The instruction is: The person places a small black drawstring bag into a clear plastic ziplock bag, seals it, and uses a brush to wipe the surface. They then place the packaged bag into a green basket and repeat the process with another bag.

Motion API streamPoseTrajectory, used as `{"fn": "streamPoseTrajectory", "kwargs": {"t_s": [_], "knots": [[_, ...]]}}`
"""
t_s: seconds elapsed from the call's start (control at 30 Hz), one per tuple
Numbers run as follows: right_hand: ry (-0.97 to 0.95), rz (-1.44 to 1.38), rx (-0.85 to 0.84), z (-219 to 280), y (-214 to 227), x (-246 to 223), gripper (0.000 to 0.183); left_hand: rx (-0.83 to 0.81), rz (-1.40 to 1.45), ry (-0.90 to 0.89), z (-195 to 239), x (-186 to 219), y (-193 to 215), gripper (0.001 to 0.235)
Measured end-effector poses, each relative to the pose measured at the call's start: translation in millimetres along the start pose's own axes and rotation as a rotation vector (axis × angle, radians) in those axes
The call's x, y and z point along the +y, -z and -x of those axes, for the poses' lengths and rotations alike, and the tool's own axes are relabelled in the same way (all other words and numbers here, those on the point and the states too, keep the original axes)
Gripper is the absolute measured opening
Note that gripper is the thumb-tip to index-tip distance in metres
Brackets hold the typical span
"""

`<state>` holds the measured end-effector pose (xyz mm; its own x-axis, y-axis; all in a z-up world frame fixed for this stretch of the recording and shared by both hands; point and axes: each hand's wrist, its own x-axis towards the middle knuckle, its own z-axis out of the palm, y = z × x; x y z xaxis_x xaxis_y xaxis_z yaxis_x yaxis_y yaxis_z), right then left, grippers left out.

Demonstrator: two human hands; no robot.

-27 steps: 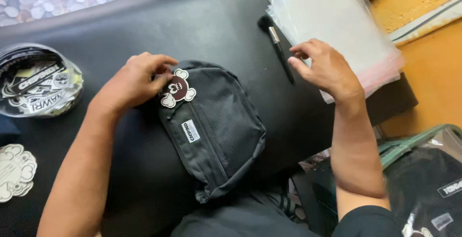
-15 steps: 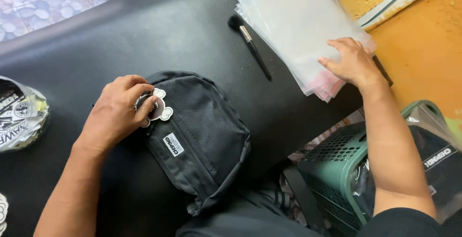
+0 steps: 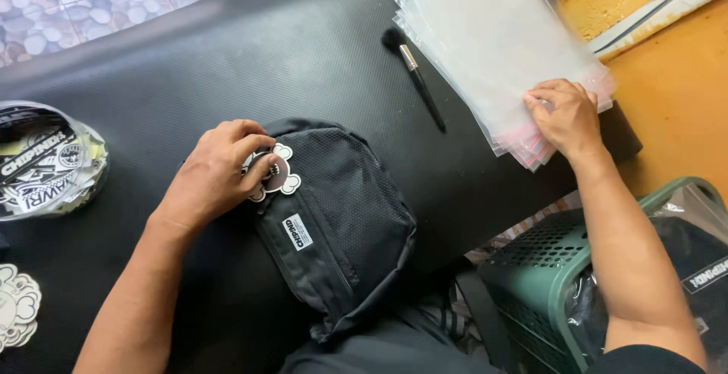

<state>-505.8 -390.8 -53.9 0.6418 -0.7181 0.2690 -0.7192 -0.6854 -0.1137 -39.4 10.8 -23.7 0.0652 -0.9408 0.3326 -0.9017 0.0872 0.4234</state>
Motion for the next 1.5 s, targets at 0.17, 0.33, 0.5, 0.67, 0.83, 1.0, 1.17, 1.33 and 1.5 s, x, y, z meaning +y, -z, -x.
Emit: {"fn": "streamPoseTrajectory", "kwargs": {"t_s": [0.17, 0.33, 0.5, 0.67, 0.83, 1.0, 1.17, 1.33, 1.5], "knots": [[0.085, -0.041, 0.144, -12.2, 9.7, 4.4, 0.016, 0.006, 0.032, -0.018, 0.3, -0.9, 1.9, 0.021], [0.225, -0.078, 0.331, -28.1, 17.3, -0.8, 0.008, -0.006, 0.014, 0.049, 1.8, 1.0, 3.3, 0.026], [0.234, -0.085, 0.371, -39.3, 39.5, -50.7, 0.006, 0.003, 0.023, 0.062, 2.3, -1.8, 1.0, 0.028], [0.342, -0.030, 0.402, -51.4, 66.8, -140.7, 0.007, 0.058, 0.094, 0.176, -6.5, 4.5, 2.2, 0.027], [0.412, 0.113, 0.393, -63.9, 71.8, -232.2, 0.016, 0.076, 0.273, 0.310, -25.9, 21.3, 14.2, 0.029], [0.488, -0.054, 0.471, -68.6, 47.4, -319.7, 0.010, 0.185, 0.704, 0.540, -35.6, 19.1, 13.3, 0.055], [0.546, -0.165, 0.425, -61.0, 24.2, -385.8, 0.014, 0.353, 1.101, 0.640, -32.9, 5.9, 0.6, 0.059], [0.598, -0.294, 0.328, -54.9, 5.4, -400.8, 0.017, 0.520, 1.131, 0.558, -17.1, -45.8, -22.6, 0.025], [0.350, -0.313, 0.154, -37.8, 11.7, -377.3, 0.036, 0.604, 0.943, 0.830, -2.3, -55.6, 19.9, 0.009]]}}
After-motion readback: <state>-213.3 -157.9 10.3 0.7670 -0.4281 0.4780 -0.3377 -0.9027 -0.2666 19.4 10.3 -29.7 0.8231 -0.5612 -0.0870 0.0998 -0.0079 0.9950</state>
